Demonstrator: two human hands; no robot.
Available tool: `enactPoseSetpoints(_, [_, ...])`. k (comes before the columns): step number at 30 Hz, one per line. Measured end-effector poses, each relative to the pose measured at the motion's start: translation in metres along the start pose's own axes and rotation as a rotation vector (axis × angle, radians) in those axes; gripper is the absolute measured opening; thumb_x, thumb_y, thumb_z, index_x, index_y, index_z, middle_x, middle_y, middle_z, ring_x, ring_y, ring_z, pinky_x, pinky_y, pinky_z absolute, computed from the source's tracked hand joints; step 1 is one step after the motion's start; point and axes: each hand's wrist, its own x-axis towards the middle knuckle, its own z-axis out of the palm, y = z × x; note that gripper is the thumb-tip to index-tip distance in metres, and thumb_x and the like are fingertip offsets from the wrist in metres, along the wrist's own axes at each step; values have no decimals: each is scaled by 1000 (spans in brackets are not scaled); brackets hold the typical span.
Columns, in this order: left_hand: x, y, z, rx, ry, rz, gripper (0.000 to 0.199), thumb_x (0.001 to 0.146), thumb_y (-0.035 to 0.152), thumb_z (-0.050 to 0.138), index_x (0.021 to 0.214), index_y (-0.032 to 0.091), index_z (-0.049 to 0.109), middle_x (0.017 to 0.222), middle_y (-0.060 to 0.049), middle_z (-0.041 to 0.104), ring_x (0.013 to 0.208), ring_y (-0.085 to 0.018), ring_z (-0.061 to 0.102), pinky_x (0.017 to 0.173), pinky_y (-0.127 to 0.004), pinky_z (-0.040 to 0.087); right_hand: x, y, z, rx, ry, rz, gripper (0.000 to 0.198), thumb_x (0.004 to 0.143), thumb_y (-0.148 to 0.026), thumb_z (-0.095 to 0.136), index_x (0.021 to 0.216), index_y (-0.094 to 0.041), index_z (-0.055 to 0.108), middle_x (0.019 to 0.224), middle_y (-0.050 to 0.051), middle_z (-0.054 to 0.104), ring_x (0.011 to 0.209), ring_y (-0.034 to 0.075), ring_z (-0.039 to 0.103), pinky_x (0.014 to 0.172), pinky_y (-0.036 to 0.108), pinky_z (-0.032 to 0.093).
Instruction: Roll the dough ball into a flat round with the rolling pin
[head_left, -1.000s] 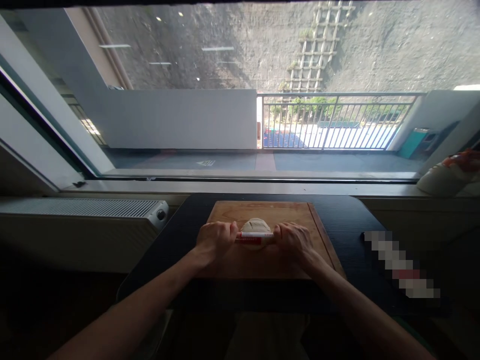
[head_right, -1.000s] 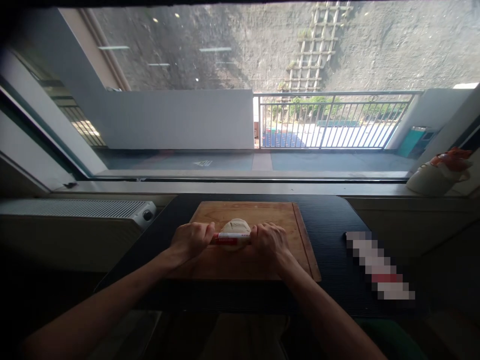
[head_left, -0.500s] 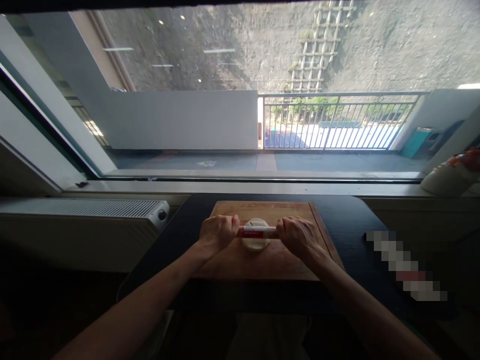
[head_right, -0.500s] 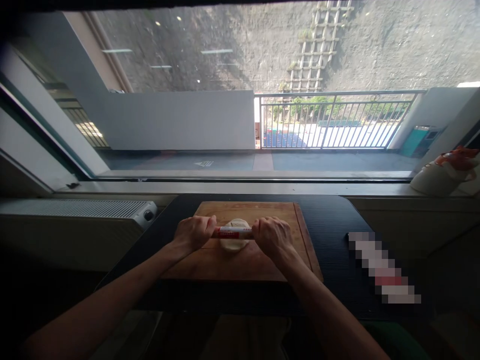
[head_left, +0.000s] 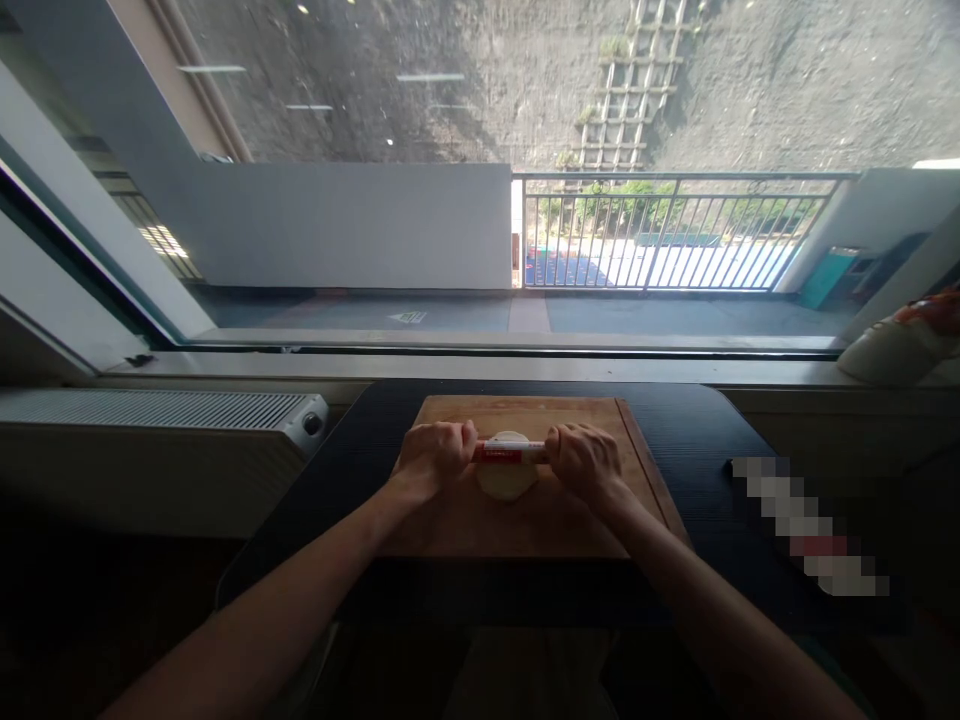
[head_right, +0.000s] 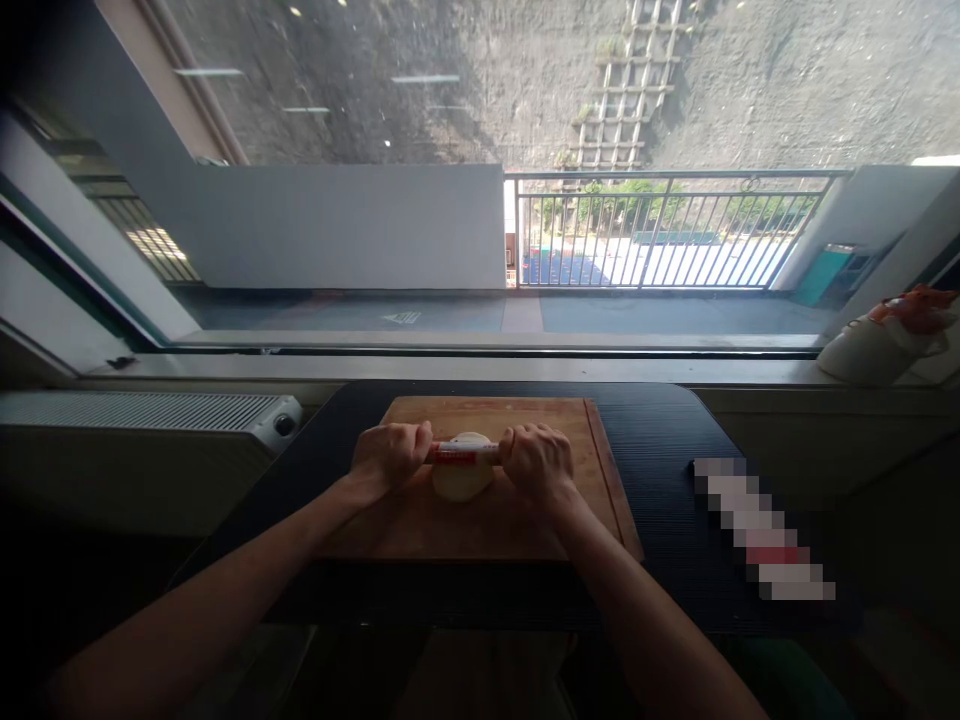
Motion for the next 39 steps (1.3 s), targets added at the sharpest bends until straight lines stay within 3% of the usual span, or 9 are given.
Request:
enactPoseSetpoints(4, [11,-2,-5,12,-103,11,64,88,45,16,77,16,71,82,-12,71,82,-26,65,72,-35,45,11,3,0,16,-167,19,50,93,-35,24,71,-19,66,72,7,68,65,17,61,60,26,36])
enactPoseSetpoints(9, [12,0,1,6,-32,-31,66,89,43,12,84,16,72,83,-13,71,83,-26,65,76,-37,45,14,3,7,13,-7,2,48,93,-31,23,76,-18,66,81,8,69,75,17,61,68,27,36])
enactPoseSetpoints(15, [24,2,-13,47,-117,11,60,87,44,19,82,14,72,85,-14,70,82,-26,65,74,-36,45,14,7,16,52,-121,15,45,94,-31,24,75,-19,64,76,5,68,68,15,59,62,24,35])
enactPoseSetpoints(21, [17,2,0,38,-31,-23,65,88,43,13,80,16,71,83,-13,70,84,-27,64,78,-37,44,8,5,16,32,51,-8,45,95,-31,23,78,-18,64,85,6,67,83,17,58,77,27,34])
enactPoseSetpoints(26, [16,-3,-5,27,-90,-1,62,87,43,17,82,16,72,84,-12,71,83,-26,65,74,-35,45,13,2,12,51,-72,-20,46,94,-31,24,74,-19,63,80,5,68,72,15,58,66,26,35])
enactPoseSetpoints(32, [8,-14,4,16,-41,-64,68,88,45,10,81,17,72,84,-12,71,84,-27,65,76,-37,45,11,-9,14,32,50,-23,49,94,-33,22,74,-20,64,82,6,68,79,17,60,73,27,36])
enactPoseSetpoints(37, [19,-18,1,1,-118,-45,64,87,46,15,81,16,71,86,-13,71,84,-26,65,74,-36,46,28,-6,9,25,-184,-18,49,94,-35,24,77,-19,67,78,7,69,72,17,62,68,26,40])
enactPoseSetpoints(39, [25,-18,0,0,-109,-55,62,87,44,15,84,16,71,87,-13,71,85,-26,65,74,-36,46,37,-7,7,17,-191,-22,49,94,-35,23,77,-18,67,77,8,69,70,17,62,66,26,40])
